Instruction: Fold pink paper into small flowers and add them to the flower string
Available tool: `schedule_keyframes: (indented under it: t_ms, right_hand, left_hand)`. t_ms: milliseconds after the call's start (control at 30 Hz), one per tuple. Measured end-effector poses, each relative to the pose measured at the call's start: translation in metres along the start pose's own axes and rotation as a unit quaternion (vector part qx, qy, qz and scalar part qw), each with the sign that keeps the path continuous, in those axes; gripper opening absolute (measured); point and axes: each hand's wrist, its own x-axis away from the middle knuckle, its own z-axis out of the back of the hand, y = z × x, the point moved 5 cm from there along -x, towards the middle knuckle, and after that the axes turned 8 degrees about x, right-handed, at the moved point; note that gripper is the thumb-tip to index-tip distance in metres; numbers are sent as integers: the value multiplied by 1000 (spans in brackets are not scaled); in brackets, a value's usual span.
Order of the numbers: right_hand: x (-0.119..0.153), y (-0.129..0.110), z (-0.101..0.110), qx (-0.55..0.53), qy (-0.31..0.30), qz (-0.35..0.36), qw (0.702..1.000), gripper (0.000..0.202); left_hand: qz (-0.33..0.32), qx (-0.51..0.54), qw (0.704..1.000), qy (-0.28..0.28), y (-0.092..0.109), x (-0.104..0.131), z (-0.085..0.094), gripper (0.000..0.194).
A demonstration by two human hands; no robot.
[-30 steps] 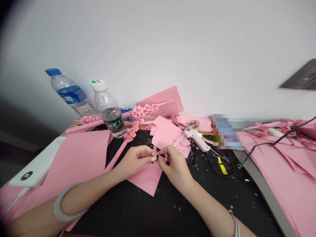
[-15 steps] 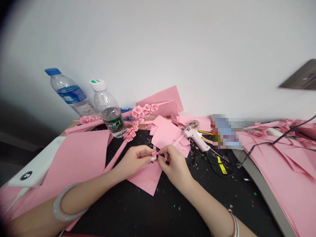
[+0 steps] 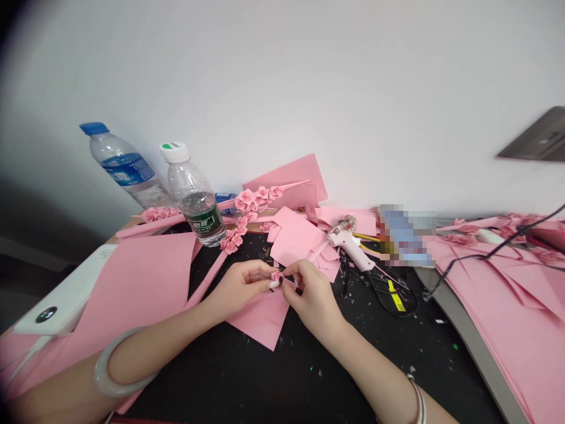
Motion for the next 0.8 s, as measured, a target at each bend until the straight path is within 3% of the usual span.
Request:
schedule_keyframes:
  t_ms: [800]
  right_hand:
    - [0, 0, 1, -1, 2, 3, 1000, 6]
  left_hand:
    - [0, -5, 1000, -7, 0, 2, 0, 16]
